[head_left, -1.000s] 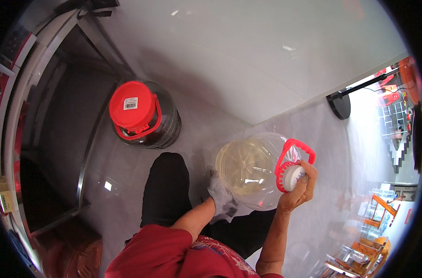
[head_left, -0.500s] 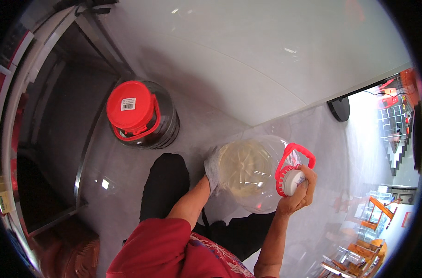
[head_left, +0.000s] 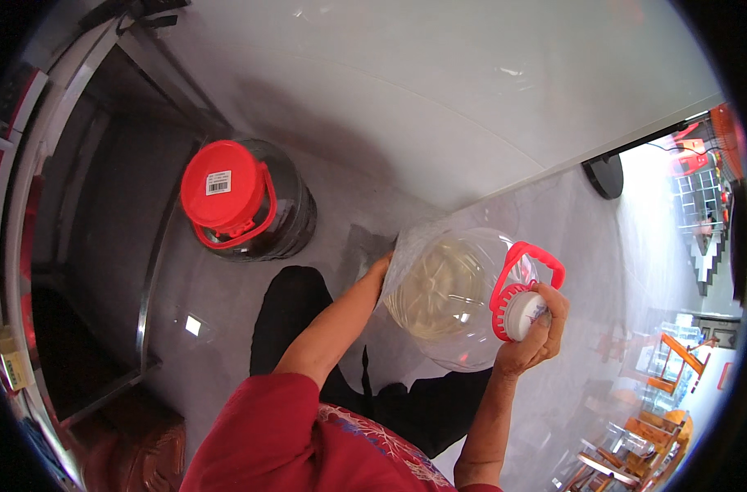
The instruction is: The person wipes a white wall with a grey cloth. They then pour liquid from a large plastic bottle onto the cloth and continue wiping the wall surface. The person cleans around a wall-mounted power outlet and a black door frame.
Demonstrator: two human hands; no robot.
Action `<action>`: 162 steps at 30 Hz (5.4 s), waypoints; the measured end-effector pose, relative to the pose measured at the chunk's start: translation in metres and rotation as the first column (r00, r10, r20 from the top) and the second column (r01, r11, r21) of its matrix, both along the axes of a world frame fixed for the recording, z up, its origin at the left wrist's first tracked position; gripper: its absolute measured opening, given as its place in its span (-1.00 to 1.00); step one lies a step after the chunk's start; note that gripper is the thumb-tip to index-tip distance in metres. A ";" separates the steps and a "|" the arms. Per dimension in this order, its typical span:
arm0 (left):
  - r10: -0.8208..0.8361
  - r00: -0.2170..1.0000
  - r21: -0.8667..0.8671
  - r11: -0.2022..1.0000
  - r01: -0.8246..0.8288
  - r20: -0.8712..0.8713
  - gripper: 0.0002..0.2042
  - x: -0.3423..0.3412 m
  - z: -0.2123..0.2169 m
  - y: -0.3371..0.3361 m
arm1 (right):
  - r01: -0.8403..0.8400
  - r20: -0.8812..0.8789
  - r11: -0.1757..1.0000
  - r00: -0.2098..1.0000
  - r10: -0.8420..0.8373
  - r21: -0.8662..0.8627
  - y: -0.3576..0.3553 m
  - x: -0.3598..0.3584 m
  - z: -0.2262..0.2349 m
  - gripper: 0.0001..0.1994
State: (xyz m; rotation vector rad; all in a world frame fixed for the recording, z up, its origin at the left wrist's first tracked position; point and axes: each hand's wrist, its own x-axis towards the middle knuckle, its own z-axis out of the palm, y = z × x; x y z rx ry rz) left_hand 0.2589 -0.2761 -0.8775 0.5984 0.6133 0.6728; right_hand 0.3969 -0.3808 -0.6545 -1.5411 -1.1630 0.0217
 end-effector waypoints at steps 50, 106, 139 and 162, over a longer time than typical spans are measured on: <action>-0.124 0.978 0.104 0.984 0.142 -0.167 -0.57 -0.011 0.053 -0.002 | -0.100 0.078 0.993 0.992 0.095 0.060 -0.039 -0.021 -0.010 -0.33; 0.082 0.944 0.358 0.933 0.039 -0.319 -0.56 -0.042 0.063 -0.066 | -0.269 0.059 0.962 0.961 0.271 -0.039 -0.078 -0.015 -0.013 -0.30; -0.012 0.719 0.635 0.457 0.622 -0.695 -0.52 0.000 0.126 -0.020 | -0.363 -0.179 0.925 0.923 0.341 -0.109 -0.077 -0.009 0.003 -0.37; 0.207 0.712 0.741 0.140 0.657 -0.671 -0.39 -0.017 0.200 -0.068 | -0.128 0.263 0.948 0.942 0.208 -0.290 -0.055 -0.040 0.057 -0.40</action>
